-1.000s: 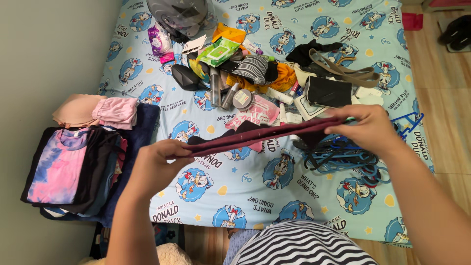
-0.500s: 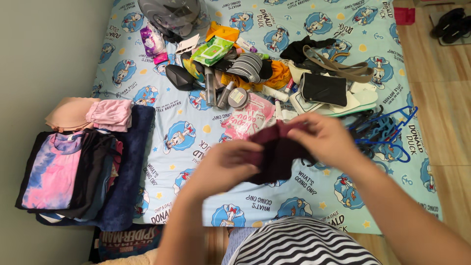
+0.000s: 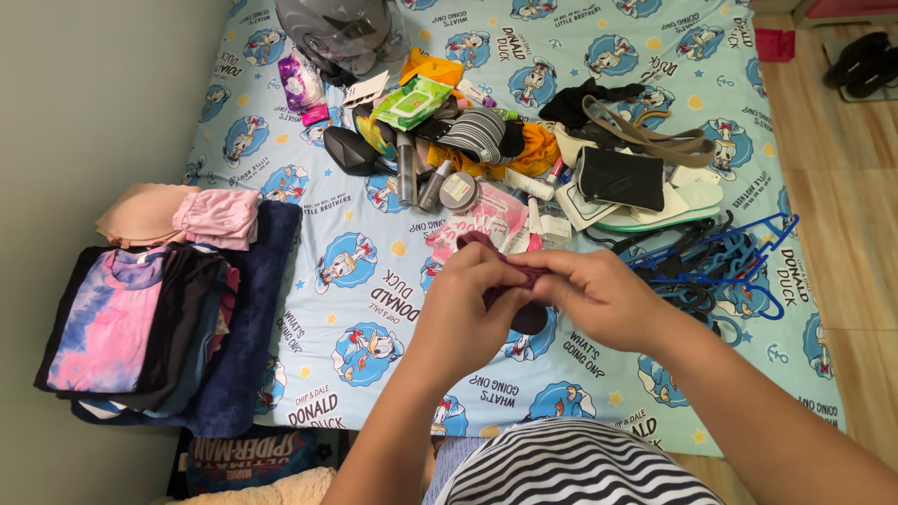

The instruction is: The person folds clothes including a purple patterned garment, a black top, a yellow short, a beige cloth, and a black sock by hand on a bed before placing them into a pink dresser drawer.

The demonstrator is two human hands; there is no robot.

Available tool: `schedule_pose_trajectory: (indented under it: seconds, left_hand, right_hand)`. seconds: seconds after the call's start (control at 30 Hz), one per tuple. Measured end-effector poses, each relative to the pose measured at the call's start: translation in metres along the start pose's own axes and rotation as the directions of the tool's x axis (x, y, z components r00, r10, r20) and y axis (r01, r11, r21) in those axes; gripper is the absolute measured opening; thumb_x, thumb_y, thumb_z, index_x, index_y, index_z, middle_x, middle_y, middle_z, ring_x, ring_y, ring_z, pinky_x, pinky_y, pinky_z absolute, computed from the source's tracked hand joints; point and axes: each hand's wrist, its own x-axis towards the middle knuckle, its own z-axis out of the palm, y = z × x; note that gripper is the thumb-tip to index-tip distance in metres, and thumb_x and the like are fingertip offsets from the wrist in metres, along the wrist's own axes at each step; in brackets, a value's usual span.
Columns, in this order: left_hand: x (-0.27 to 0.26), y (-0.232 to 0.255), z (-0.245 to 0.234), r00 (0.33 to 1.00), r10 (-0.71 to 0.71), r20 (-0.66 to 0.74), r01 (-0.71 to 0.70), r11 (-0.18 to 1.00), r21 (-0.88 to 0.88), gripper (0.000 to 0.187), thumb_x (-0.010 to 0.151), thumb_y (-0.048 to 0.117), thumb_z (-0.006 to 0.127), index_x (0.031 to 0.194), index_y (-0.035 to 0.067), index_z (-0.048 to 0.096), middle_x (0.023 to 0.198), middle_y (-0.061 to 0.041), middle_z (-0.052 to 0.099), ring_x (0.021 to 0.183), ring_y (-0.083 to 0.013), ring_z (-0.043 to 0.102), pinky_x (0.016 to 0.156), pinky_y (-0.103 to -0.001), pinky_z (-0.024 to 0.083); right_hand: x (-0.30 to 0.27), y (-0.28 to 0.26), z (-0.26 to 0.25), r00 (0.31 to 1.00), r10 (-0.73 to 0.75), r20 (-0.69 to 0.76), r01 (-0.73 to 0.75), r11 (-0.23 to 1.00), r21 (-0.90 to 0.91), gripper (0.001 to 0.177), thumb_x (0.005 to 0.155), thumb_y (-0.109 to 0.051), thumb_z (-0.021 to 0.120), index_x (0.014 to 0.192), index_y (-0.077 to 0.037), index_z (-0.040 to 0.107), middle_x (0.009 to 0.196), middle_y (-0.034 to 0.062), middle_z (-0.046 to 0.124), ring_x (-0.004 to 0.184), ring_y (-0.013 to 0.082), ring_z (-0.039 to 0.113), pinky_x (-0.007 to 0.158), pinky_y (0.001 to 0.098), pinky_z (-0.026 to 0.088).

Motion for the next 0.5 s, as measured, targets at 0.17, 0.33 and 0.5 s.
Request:
schedule_pose_trajectory:
  seconds: [0.17, 0.33, 0.5]
  left_hand:
    - [-0.003, -0.008, 0.001, 0.998, 0.011, -0.055, -0.008, 0.999, 0.044, 0.015, 0.079, 0.013, 0.082, 0.088, 0.005, 0.074, 0.089, -0.008, 0.064, 0.086, -0.0261, 0.065, 0.076, -0.037, 0.052]
    - [-0.008, -0.022, 0.004, 0.994, 0.073, -0.078, -0.067, 0.995, 0.076, 0.020, 0.079, 0.025, 0.084, 0.085, 0.009, 0.076, 0.118, -0.011, 0.062, 0.115, -0.0303, 0.059, 0.098, -0.045, 0.046]
    - [-0.007, -0.047, -0.009, 0.972, -0.026, 0.233, -0.021, 0.980, 0.197, 0.038, 0.080, 0.050, 0.078, 0.086, 0.012, 0.083, 0.150, -0.014, 0.051, 0.138, -0.0363, 0.046, 0.107, -0.069, 0.011]
  right_hand:
    - [0.001, -0.007, 0.004, 0.996, 0.071, 0.054, -0.070, 0.997, -0.023, 0.055, 0.083, -0.005, 0.075, 0.136, -0.007, 0.063, 0.092, 0.0058, 0.080, 0.081, 0.0073, 0.070, 0.074, 0.0270, 0.060]
    - [-0.003, 0.002, 0.010, 0.994, 0.107, 0.010, -0.107, 0.993, 0.039, 0.042, 0.090, -0.002, 0.070, 0.132, -0.006, 0.068, 0.097, 0.0057, 0.080, 0.086, 0.0073, 0.072, 0.077, 0.0264, 0.059]
    - [0.001, 0.023, -0.004, 0.992, 0.123, 0.012, -0.123, 0.963, 0.240, 0.042, 0.090, 0.006, 0.063, 0.131, -0.005, 0.067, 0.110, 0.0068, 0.077, 0.099, 0.0092, 0.072, 0.086, 0.0258, 0.058]
